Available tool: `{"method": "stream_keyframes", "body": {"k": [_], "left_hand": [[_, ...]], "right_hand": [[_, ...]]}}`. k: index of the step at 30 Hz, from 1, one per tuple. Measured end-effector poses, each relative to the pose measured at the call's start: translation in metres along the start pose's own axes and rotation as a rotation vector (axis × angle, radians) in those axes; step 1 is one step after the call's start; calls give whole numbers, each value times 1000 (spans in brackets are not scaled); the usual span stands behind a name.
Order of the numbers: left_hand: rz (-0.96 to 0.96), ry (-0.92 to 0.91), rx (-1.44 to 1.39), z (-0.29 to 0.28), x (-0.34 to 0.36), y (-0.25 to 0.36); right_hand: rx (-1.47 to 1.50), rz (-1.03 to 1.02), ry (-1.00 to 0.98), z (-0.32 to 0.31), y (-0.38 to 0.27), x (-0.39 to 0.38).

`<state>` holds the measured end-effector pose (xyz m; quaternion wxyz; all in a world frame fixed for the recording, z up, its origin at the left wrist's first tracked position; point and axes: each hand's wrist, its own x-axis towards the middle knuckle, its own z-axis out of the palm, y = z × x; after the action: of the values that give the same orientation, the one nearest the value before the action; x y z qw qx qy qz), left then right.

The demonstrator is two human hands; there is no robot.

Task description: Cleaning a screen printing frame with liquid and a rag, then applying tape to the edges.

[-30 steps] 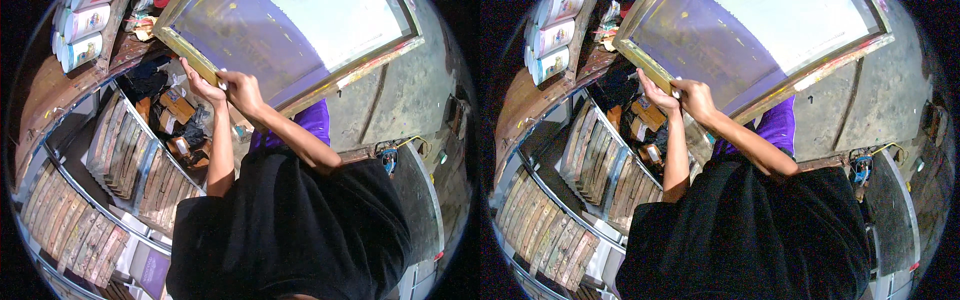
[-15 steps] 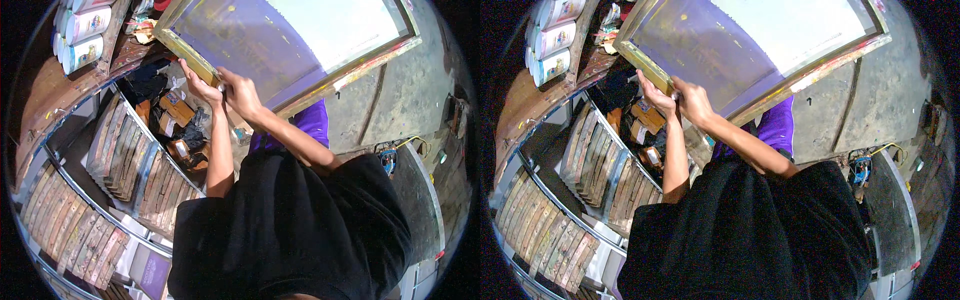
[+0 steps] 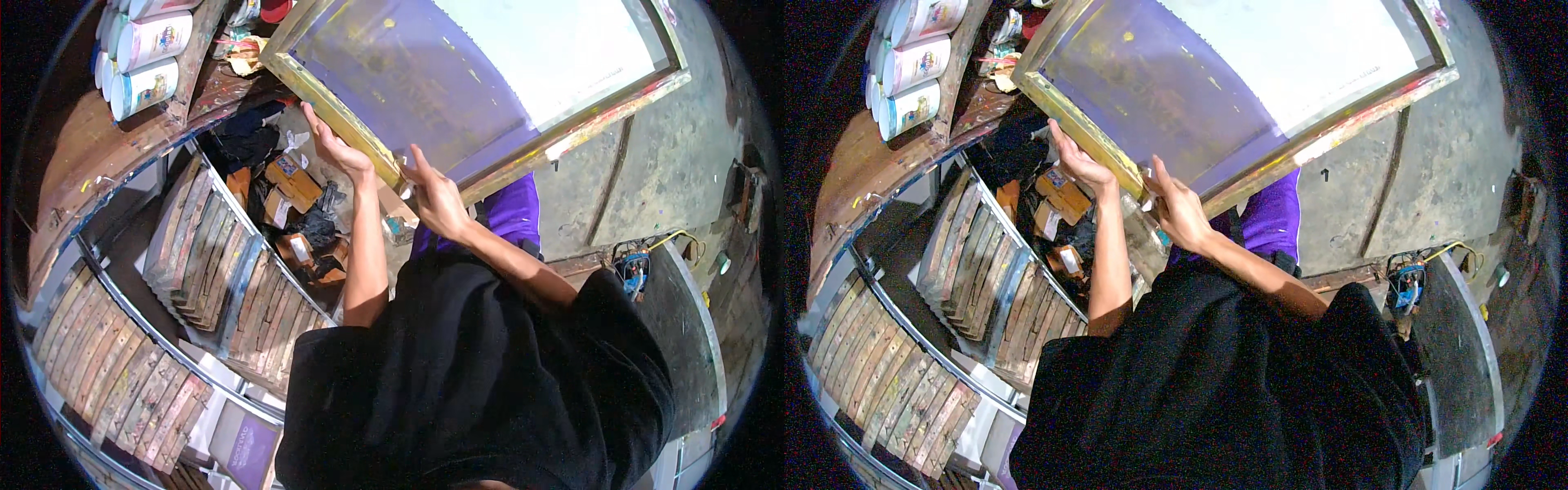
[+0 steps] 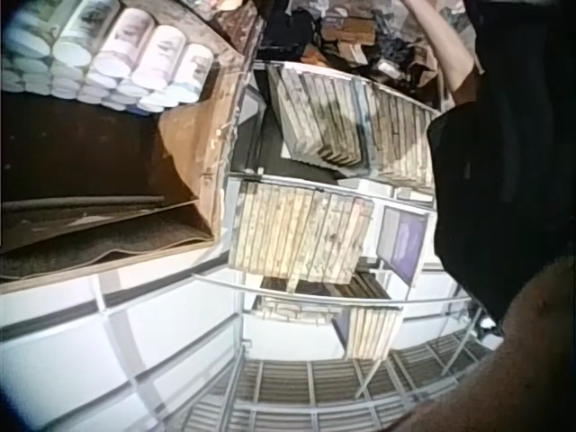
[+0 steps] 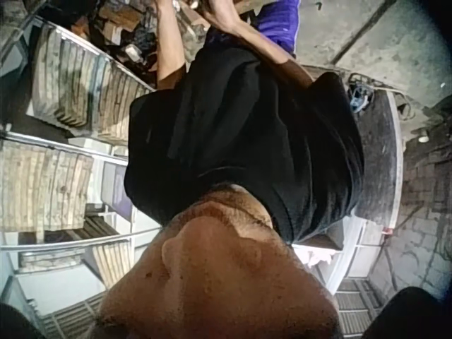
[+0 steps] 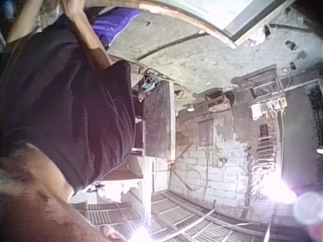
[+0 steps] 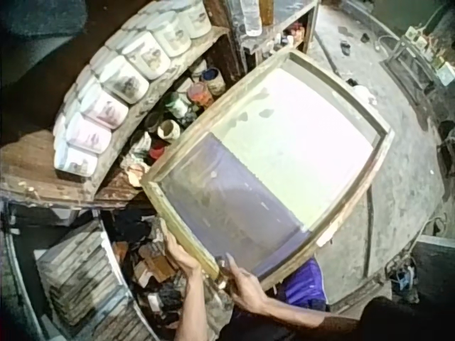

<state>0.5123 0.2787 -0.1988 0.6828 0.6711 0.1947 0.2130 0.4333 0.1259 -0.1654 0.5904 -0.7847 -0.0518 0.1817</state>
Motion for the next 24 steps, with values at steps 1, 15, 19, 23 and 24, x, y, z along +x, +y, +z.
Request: {"method": "stream_keyframes", "body": {"k": [1,15,19,23,24], "left_hand": [[20,2,24,-1,0,-2],[-35,2,-2,0,-2,-1],[-80,5,-60,5,0,9],[-61,31,-35,1,2,4],[-50,20,-20,2,1,3]], "right_hand": [[110,22,19,3,-1,1],[177,-44,-12,-3,-3,25],[146,-109,2,-1,0,29],[157,-119,-73,-12,1,10],[158,-93,-55,-9,-2,25]]}}
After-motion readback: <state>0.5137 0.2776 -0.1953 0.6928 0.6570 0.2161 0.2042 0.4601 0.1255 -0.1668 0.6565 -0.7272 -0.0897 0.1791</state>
